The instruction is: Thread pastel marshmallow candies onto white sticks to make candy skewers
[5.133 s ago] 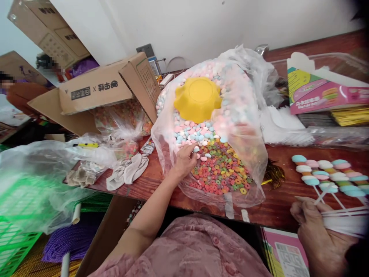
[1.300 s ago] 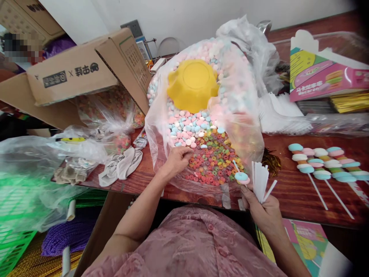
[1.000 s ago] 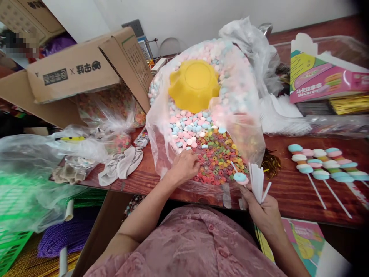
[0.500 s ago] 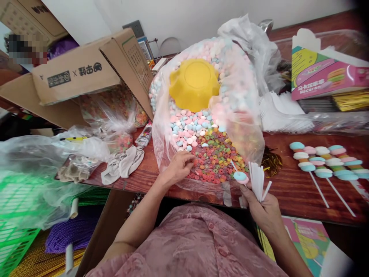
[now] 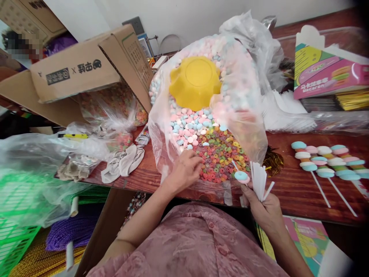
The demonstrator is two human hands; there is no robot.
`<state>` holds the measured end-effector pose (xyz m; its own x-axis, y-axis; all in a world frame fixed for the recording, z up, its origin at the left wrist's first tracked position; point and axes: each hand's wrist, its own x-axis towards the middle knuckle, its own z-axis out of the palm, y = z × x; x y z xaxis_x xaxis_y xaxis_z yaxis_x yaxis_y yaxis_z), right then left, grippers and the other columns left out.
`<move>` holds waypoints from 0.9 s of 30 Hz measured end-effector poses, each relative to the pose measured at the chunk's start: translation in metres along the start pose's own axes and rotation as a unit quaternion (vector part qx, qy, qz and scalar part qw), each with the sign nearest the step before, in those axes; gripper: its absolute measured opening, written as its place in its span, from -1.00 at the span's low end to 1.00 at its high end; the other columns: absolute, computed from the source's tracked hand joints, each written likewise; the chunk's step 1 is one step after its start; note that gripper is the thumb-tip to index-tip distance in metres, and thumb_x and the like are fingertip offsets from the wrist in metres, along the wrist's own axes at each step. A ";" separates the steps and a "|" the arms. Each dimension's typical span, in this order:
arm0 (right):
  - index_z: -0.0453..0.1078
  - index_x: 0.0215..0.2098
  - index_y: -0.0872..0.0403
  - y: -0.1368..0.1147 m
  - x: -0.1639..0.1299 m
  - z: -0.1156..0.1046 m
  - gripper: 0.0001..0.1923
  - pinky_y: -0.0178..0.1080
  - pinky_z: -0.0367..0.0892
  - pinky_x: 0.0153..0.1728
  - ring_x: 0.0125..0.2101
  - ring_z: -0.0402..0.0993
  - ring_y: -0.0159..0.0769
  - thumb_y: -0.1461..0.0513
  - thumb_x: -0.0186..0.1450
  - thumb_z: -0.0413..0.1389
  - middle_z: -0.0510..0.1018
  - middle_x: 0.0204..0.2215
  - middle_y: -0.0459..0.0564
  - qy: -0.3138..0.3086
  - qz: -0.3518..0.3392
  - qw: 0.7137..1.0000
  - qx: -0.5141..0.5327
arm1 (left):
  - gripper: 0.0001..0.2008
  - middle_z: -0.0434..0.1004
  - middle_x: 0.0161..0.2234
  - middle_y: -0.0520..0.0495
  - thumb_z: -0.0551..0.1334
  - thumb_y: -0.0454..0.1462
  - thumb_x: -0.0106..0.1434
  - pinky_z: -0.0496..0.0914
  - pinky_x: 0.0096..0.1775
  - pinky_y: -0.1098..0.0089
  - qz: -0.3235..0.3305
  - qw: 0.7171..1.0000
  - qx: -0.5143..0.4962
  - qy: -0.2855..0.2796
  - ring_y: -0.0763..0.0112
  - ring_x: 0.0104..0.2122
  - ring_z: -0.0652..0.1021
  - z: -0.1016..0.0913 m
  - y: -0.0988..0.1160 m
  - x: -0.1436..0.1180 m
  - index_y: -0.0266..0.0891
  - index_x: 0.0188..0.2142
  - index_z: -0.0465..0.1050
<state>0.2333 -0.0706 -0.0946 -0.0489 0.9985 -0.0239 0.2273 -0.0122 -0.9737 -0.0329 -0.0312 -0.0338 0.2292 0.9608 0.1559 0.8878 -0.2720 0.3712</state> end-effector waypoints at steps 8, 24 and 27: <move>0.59 -0.20 0.10 0.007 -0.002 -0.001 -0.67 -0.33 0.23 -0.58 -0.64 0.21 -0.40 0.02 0.35 0.16 0.32 -0.68 -0.18 -0.016 -0.019 0.999 -0.022 | -0.82 0.48 -0.22 -0.20 0.19 -0.35 0.30 0.40 -0.12 0.18 0.000 0.991 0.080 -0.107 0.12 -0.15 0.48 -0.003 0.014 0.002 -0.22 -0.28 0.61; 0.57 -0.35 0.07 -0.003 -0.002 0.000 -0.69 -0.34 0.21 -0.56 -0.62 0.20 -0.39 0.04 0.35 0.13 0.32 -0.64 -0.16 -0.033 -0.056 0.995 -0.070 | -0.72 0.54 -0.29 -0.10 0.18 -0.43 0.17 0.40 -0.16 0.31 -0.075 0.993 -0.069 -0.052 0.30 -0.28 0.51 -0.021 -0.003 0.003 -0.26 -0.19 0.60; 0.56 -0.35 0.09 -0.001 -0.002 0.000 -0.67 -0.34 0.20 -0.57 -0.61 0.18 -0.40 0.03 0.35 0.13 0.29 -0.65 -0.17 -0.041 -0.045 0.996 -0.065 | -0.80 0.52 -0.29 -0.13 0.21 -0.37 0.21 0.41 -0.12 0.26 -0.074 0.996 -0.032 -0.047 0.25 -0.24 0.50 -0.015 0.001 0.015 -0.26 -0.22 0.60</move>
<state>0.2336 -0.0729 -0.0939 -0.1536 0.9874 0.0392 0.3419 0.0903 -0.9354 -0.0345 -0.0182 -0.0171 0.1373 0.9905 0.0110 0.8878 -0.1280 0.4420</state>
